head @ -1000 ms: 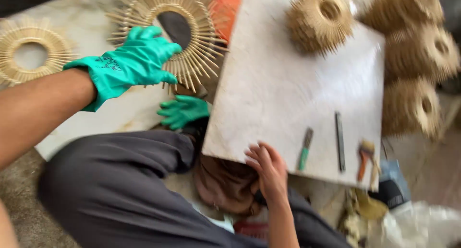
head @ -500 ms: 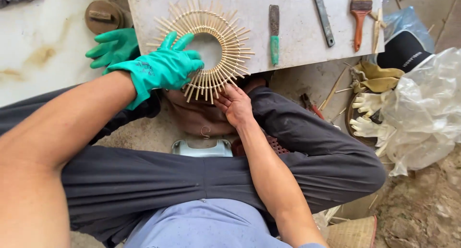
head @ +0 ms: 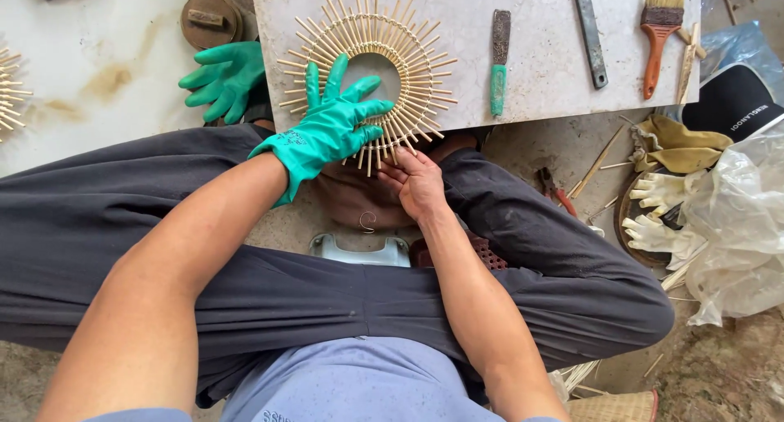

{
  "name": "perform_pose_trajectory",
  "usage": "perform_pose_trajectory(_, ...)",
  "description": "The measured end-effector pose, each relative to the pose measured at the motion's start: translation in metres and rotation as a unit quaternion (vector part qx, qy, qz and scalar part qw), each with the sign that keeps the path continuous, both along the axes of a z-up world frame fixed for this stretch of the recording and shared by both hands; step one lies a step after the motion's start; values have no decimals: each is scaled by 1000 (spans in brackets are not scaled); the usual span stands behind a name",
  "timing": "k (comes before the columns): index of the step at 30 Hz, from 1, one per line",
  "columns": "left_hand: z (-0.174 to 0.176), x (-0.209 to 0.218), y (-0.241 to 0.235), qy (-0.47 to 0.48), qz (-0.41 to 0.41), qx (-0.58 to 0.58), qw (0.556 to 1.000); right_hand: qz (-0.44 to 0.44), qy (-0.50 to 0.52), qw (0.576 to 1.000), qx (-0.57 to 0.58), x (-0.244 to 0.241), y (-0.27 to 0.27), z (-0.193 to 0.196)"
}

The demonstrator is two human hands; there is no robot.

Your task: The person weaves thin bamboo strips around a circular bamboo frame, then uses a small metal file to smooth the inner edge. They repeat the weaving and filing process on a second frame.

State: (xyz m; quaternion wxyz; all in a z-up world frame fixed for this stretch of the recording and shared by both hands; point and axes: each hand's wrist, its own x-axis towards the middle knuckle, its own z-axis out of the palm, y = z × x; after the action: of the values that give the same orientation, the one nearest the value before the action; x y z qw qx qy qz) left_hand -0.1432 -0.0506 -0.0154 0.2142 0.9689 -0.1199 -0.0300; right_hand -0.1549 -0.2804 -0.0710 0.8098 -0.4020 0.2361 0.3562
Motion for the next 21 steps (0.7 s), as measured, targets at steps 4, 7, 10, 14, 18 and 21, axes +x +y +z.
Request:
perform_pose_trajectory(4,7,3,0,30,22,-17,999,17,-18,999,-22,0,-1,7)
perform_pose_trajectory(7,7,7,6,43,12,-15,999,26,-22,999,-33,-1,-4,20)
perform_pose_trajectory(10,13,11,10,53,-4,1,999,23,-17,999,-44,1,-6,21)
perform_pose_trajectory(14,12,16,3,60,-8,-40,997,29,-17,998,-47,-1,-4,1)
perform_pose_trajectory(18,12,13,-3,40,10,-28,999,24,-17,999,-42,-5,-1,1)
perform_pose_trajectory(21,18,17,-1,75,36,-21,996,31,-26,998,-54,-2,-1,14)
